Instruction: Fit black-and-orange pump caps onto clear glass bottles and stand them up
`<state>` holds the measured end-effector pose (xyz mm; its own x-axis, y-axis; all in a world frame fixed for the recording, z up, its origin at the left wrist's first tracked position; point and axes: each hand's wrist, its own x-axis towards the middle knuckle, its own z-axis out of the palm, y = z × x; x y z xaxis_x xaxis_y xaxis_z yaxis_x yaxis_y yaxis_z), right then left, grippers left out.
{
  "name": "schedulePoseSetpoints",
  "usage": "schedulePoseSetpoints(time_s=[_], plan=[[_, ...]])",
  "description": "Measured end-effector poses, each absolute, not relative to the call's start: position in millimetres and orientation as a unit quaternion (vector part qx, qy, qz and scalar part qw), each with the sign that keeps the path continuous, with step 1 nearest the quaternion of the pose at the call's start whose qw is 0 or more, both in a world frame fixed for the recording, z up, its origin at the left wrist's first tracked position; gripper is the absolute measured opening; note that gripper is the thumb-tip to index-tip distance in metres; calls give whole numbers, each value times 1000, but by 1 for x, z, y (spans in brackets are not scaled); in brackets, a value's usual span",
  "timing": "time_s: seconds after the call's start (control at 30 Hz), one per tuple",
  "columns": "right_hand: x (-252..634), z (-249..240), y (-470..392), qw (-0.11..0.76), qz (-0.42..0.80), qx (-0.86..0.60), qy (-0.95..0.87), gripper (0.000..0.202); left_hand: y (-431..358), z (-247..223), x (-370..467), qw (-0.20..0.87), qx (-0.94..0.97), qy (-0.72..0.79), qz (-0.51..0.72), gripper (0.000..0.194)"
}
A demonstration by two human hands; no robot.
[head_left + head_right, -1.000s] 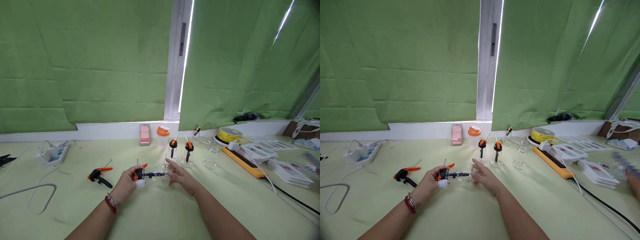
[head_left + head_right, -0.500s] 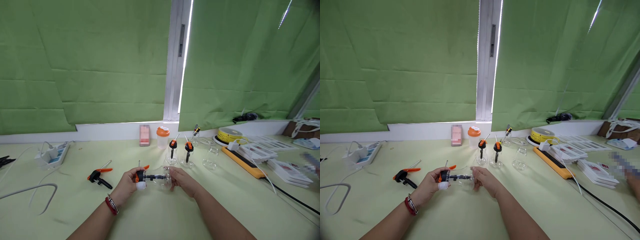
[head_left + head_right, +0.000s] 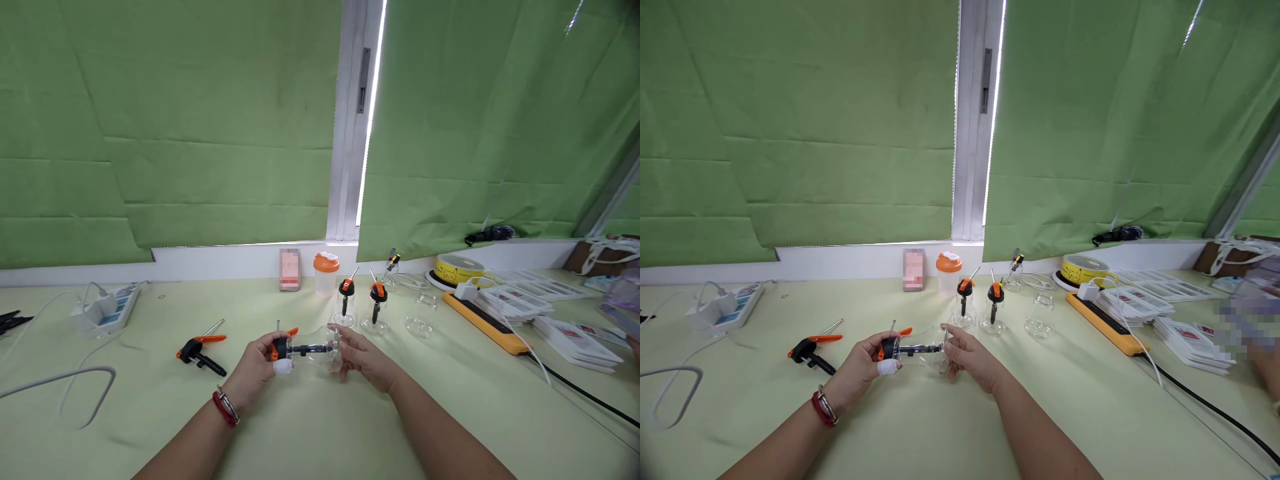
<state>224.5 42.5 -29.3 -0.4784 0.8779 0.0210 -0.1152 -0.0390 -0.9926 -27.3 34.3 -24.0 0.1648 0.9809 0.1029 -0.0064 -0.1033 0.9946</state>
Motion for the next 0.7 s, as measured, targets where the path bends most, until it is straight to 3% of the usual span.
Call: schedulePoseSetpoints(time_s=[0.3,0.47,0.7], plan=[[223,-35,45,388,639,-351,-564,66,32,-20,-25,526,548,434,485,48],[227,-30,41,400,621,-310,-598,79,34,-23,-27,521,537,440,497,50],[224,-32,45,392,601,-338,-609,68,33,-23,-28,507,564,437,485,47]])
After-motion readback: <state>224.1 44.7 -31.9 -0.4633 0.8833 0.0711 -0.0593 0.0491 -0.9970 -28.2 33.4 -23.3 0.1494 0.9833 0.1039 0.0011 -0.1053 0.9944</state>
